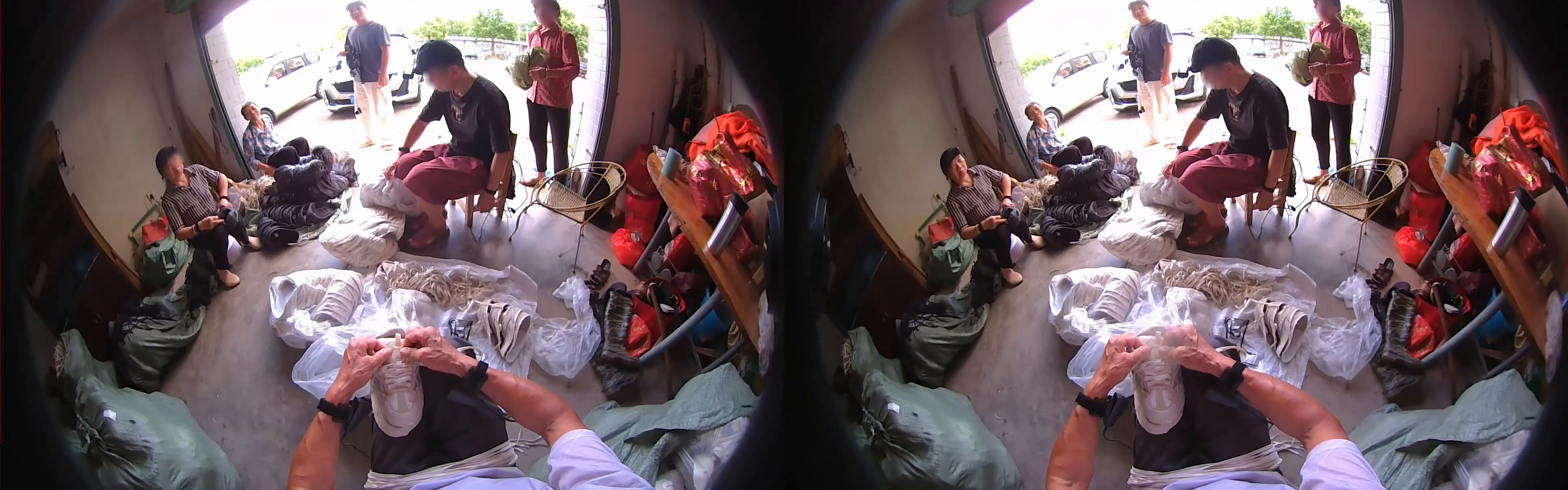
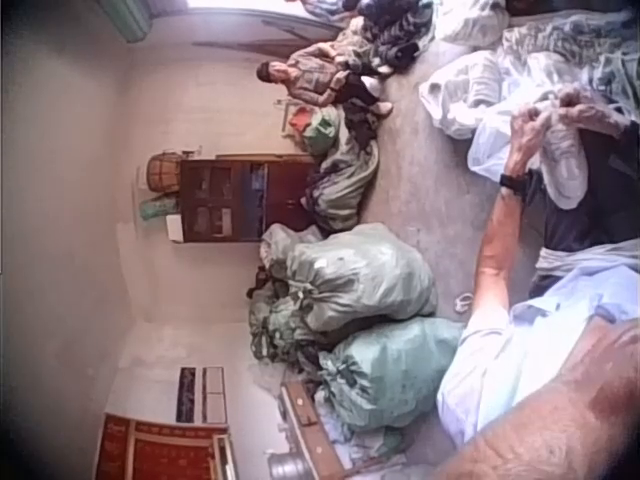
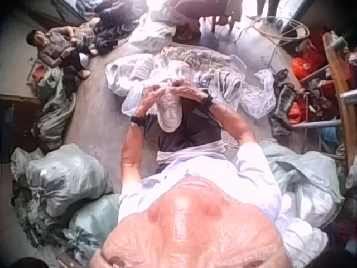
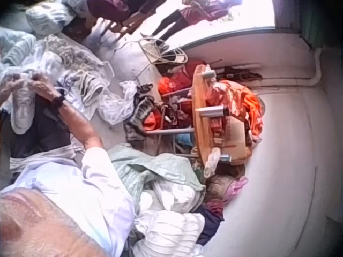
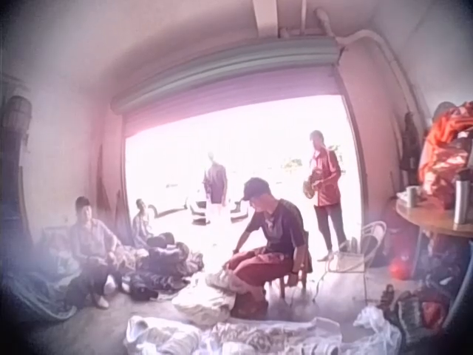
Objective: Insert and thread laces into a pair of athletic shoes.
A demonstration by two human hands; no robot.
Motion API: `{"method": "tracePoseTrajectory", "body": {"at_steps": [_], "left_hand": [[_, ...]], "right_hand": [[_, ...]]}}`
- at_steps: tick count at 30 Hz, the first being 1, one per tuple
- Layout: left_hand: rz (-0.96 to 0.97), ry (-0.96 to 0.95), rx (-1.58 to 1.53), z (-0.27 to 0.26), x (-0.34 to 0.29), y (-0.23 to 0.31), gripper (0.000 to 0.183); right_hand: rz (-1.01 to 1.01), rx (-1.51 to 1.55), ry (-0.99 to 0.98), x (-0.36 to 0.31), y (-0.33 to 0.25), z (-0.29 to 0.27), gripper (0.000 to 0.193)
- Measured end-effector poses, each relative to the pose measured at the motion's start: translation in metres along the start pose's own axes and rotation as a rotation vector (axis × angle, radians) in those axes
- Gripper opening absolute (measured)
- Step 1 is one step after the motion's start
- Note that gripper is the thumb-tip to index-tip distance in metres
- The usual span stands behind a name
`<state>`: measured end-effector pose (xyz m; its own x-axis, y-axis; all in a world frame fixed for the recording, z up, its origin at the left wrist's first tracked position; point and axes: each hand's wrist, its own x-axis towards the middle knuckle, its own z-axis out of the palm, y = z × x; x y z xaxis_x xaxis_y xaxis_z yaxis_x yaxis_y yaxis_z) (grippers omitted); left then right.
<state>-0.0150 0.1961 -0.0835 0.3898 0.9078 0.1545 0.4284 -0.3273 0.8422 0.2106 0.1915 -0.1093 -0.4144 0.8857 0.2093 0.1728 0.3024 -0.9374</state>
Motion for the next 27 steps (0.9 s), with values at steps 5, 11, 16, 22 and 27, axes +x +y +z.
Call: {"method": "tracePoseTrajectory", "body": {"at_steps": [5, 11, 16, 22, 27], "left_hand": [[-0.043, 0.016, -0.027, 0.002, 0.000, -0.004, 0.022], [0.088, 0.063, 0.008, 0.003, 0.002, -0.006, 0.020], [-0.021, 0.000, -0.048, 0.002, 0.001, -0.007, 0.023], [0.026, 0.031, -0.018, 0.003, 0.001, -0.007, 0.022], [-0.002, 0.016, -0.045, 0.002, 0.001, -0.006, 0.021]], "right_hand": [[0.011, -0.071, 0.010, 0.002, 0.012, 0.001, 0.021], [0.025, -0.061, 0.063, 0.001, 0.012, 0.005, 0.021], [-0.043, -0.129, 0.080, 0.001, 0.010, 0.004, 0.020], [0.004, -0.111, 0.077, 0.001, 0.007, 0.005, 0.020], [0.022, -0.085, 0.066, 0.001, 0.005, 0.004, 0.020]]}}
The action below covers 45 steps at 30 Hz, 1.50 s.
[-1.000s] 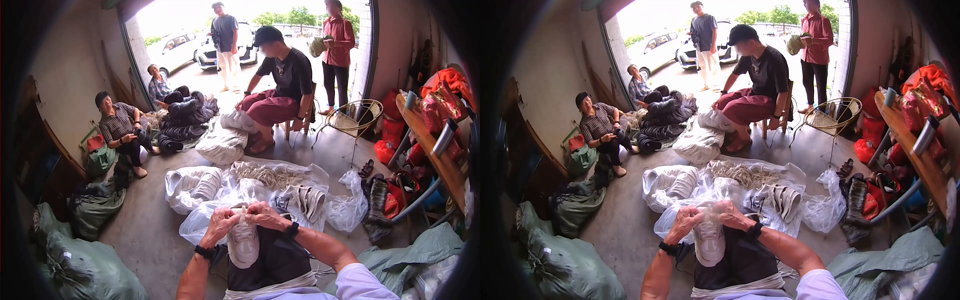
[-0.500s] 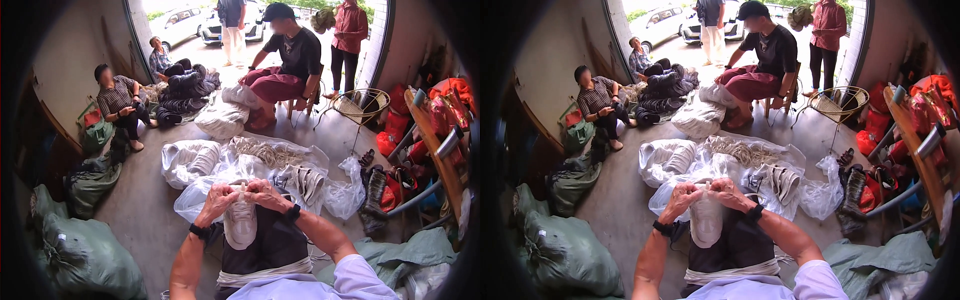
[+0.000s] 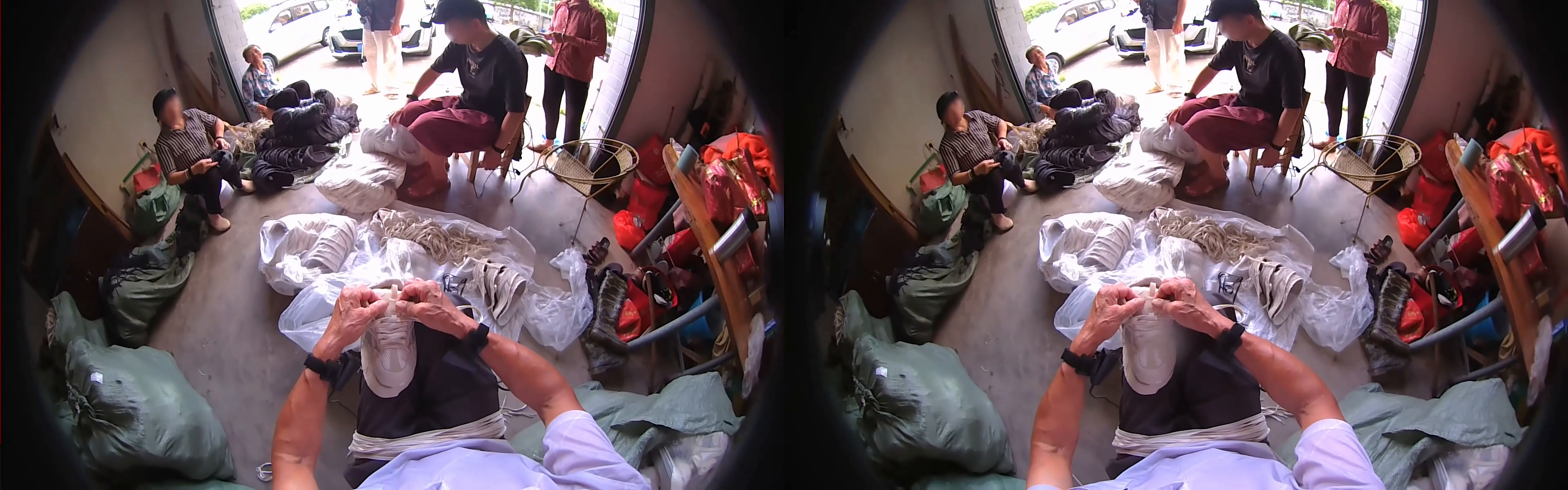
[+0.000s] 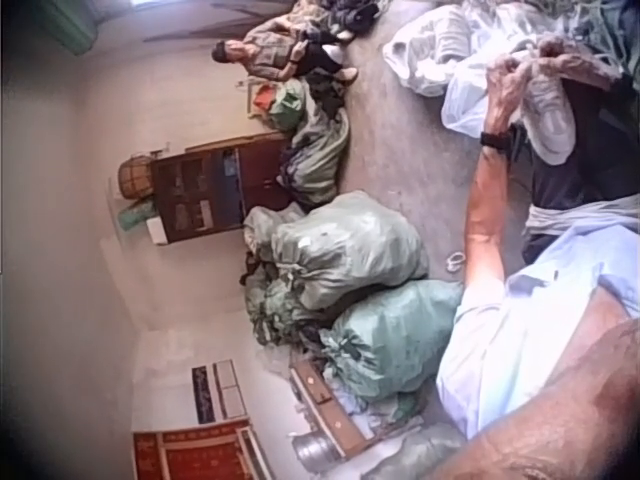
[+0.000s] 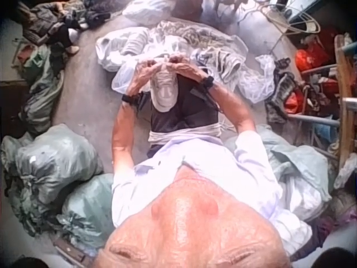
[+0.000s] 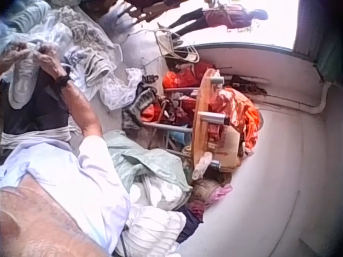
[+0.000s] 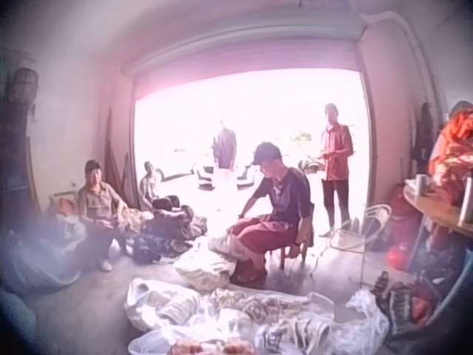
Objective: Insert and thread laces into a pair of athletic shoes.
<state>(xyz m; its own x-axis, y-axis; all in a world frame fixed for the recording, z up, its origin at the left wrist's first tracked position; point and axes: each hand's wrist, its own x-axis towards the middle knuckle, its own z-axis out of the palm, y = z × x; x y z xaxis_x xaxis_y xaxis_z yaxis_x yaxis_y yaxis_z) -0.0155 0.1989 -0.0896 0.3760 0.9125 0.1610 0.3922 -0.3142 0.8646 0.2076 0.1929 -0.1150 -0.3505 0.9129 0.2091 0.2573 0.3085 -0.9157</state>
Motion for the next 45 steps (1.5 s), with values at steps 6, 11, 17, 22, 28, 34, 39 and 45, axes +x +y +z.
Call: {"method": "tracePoseTrajectory", "body": {"at_steps": [6, 11, 17, 22, 28, 34, 39, 45], "left_hand": [[-0.015, 0.005, -0.023, 0.001, -0.002, 0.001, 0.021], [-0.015, 0.004, 0.001, 0.001, -0.002, 0.001, 0.021], [0.023, 0.011, -0.005, 0.000, -0.002, 0.000, 0.021], [0.008, -0.004, -0.002, 0.000, -0.001, -0.002, 0.020], [0.011, -0.006, -0.003, 0.000, -0.001, -0.002, 0.020], [-0.017, -0.012, -0.021, -0.001, -0.002, 0.002, 0.019], [-0.018, -0.016, 0.025, -0.002, -0.001, 0.002, 0.020], [0.021, 0.040, 0.101, -0.007, -0.002, 0.004, 0.021]], "right_hand": [[-0.023, -0.037, -0.007, 0.000, 0.001, 0.001, 0.019], [-0.009, 0.000, -0.025, 0.000, 0.003, 0.000, 0.015], [-0.050, -0.064, -0.007, 0.001, 0.007, 0.001, 0.016], [-0.014, -0.054, -0.022, 0.001, 0.008, 0.001, 0.016], [0.001, -0.051, -0.019, 0.001, 0.006, 0.001, 0.016], [-0.049, -0.054, 0.015, 0.000, 0.005, 0.003, 0.019], [-0.008, -0.027, 0.005, 0.001, 0.006, 0.007, 0.018], [0.037, 0.010, -0.025, 0.003, 0.000, 0.011, 0.018]]}}
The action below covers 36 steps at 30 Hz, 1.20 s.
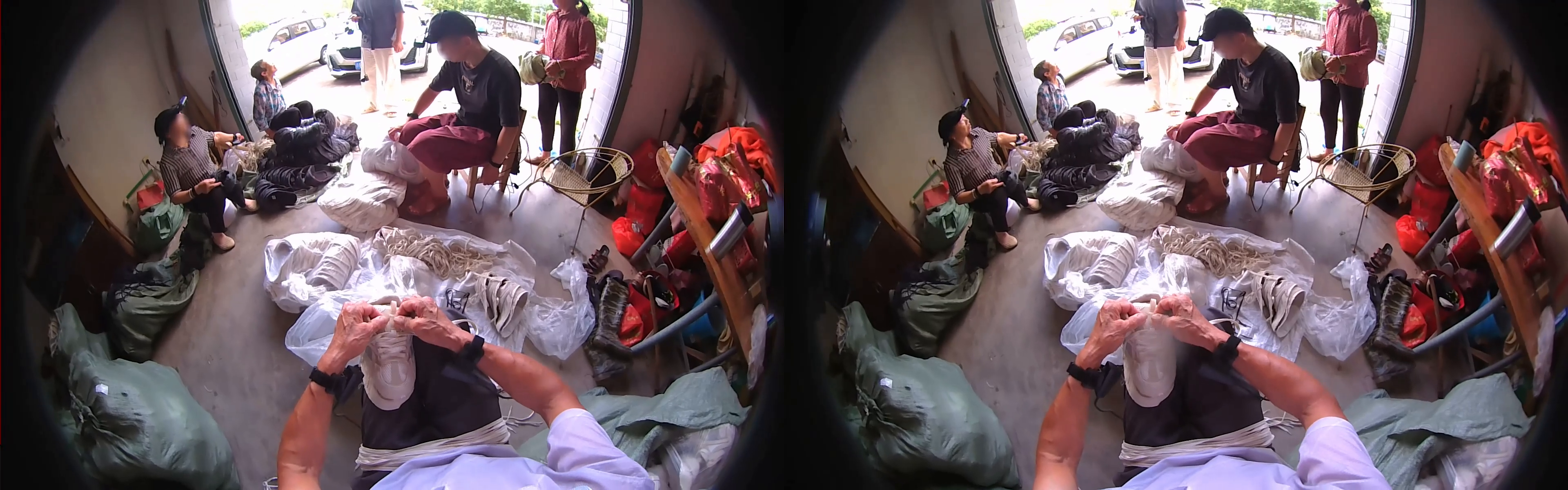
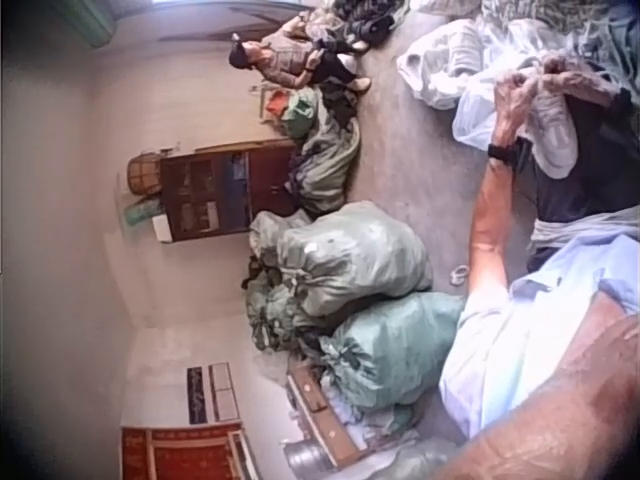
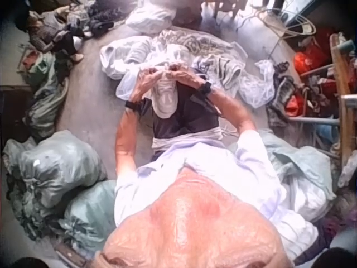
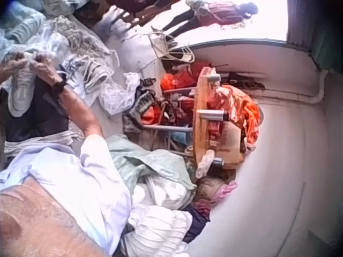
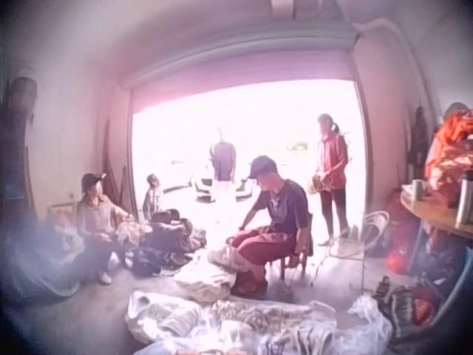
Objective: Insert and thread laces into a pair of athletic shoes.
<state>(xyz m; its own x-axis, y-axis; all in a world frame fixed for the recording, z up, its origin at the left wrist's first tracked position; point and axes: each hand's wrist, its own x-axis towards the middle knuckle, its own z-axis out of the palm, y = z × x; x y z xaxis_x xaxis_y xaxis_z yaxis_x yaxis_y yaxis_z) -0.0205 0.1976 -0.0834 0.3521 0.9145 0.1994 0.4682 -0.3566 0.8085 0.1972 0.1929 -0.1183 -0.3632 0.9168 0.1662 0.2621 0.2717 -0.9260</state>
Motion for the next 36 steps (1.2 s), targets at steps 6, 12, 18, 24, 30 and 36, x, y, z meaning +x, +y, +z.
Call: {"method": "tracePoseTrajectory", "body": {"at_steps": [6, 12, 18, 24, 30, 36], "left_hand": [[-0.111, -0.032, -0.325, 0.000, -0.011, -0.009, 0.021], [-0.112, 0.065, -0.453, 0.011, -0.014, -0.020, 0.029], [-0.238, 0.201, -0.493, 0.019, -0.015, -0.018, 0.021], [-0.278, 0.280, -0.575, 0.019, -0.010, -0.010, 0.019], [-0.336, 0.182, -0.638, 0.011, -0.009, -0.016, 0.017], [-0.300, 0.145, -0.592, 0.007, -0.009, -0.017, 0.017]], "right_hand": [[-0.285, -0.252, 0.076, 0.034, -0.026, 0.001, 0.019], [-0.192, -0.243, -0.042, 0.060, -0.056, 0.008, 0.025], [-0.316, -0.288, 0.146, 0.045, -0.047, 0.008, 0.006], [-0.566, -0.476, 0.032, 0.012, -0.028, 0.015, 0.013], [-0.547, -0.504, 0.071, 0.017, -0.020, 0.029, 0.015], [-0.532, -0.564, 0.043, 0.011, -0.030, 0.022, 0.020]]}}
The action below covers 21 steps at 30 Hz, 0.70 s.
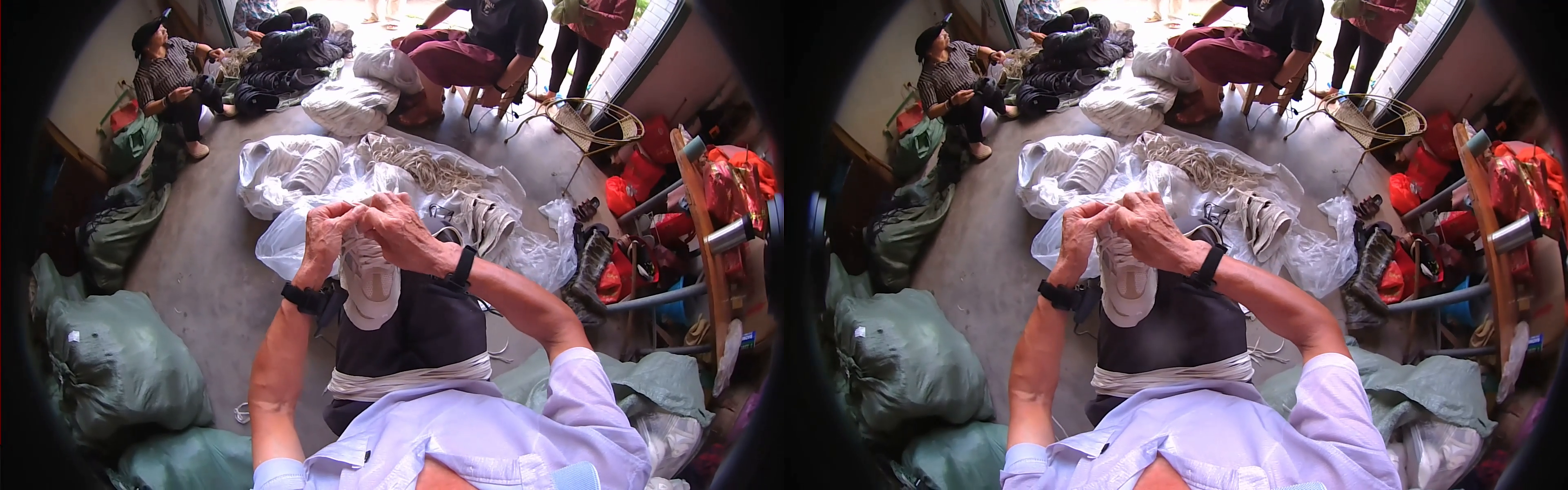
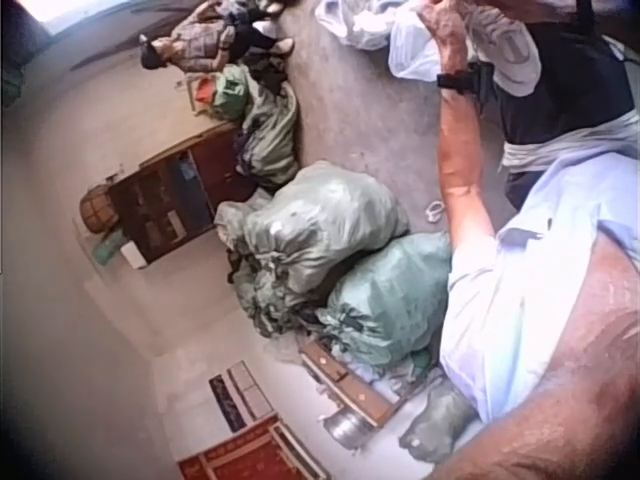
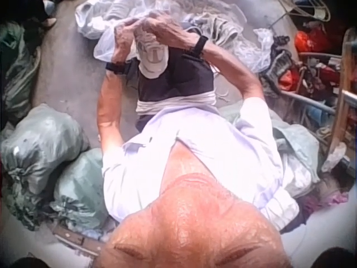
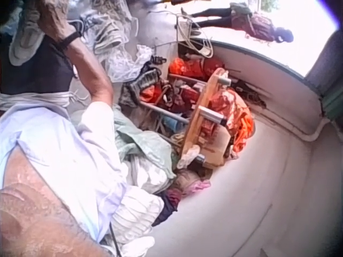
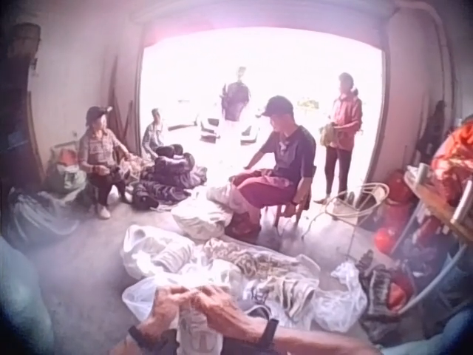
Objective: Insert and thread laces into a pair of athletic shoes.
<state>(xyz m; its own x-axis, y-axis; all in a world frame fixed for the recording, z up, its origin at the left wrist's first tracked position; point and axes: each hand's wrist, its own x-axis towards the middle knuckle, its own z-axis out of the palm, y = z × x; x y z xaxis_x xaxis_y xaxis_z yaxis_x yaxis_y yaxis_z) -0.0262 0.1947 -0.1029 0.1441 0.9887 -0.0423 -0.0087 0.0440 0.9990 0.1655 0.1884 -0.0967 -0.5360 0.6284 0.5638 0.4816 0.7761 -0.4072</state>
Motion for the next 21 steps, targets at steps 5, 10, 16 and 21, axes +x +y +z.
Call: {"method": "tracePoseTrajectory", "body": {"at_steps": [5, 10, 16, 21], "left_hand": [[-0.025, -0.014, -0.030, -0.001, -0.004, 0.003, 0.019], [-0.046, -0.045, -0.047, -0.002, -0.001, 0.004, 0.020], [-0.014, -0.054, -0.015, -0.004, 0.000, 0.002, 0.020], [-0.014, -0.055, -0.028, -0.003, 0.001, -0.001, 0.020]], "right_hand": [[0.181, 0.013, 0.103, -0.028, 0.009, -0.052, 0.014], [0.372, -0.090, 0.208, -0.055, 0.053, -0.124, 0.008], [0.723, -0.136, 0.256, -0.095, 0.083, -0.176, 0.010], [0.780, -0.124, 0.287, -0.123, 0.096, -0.183, 0.010]]}}
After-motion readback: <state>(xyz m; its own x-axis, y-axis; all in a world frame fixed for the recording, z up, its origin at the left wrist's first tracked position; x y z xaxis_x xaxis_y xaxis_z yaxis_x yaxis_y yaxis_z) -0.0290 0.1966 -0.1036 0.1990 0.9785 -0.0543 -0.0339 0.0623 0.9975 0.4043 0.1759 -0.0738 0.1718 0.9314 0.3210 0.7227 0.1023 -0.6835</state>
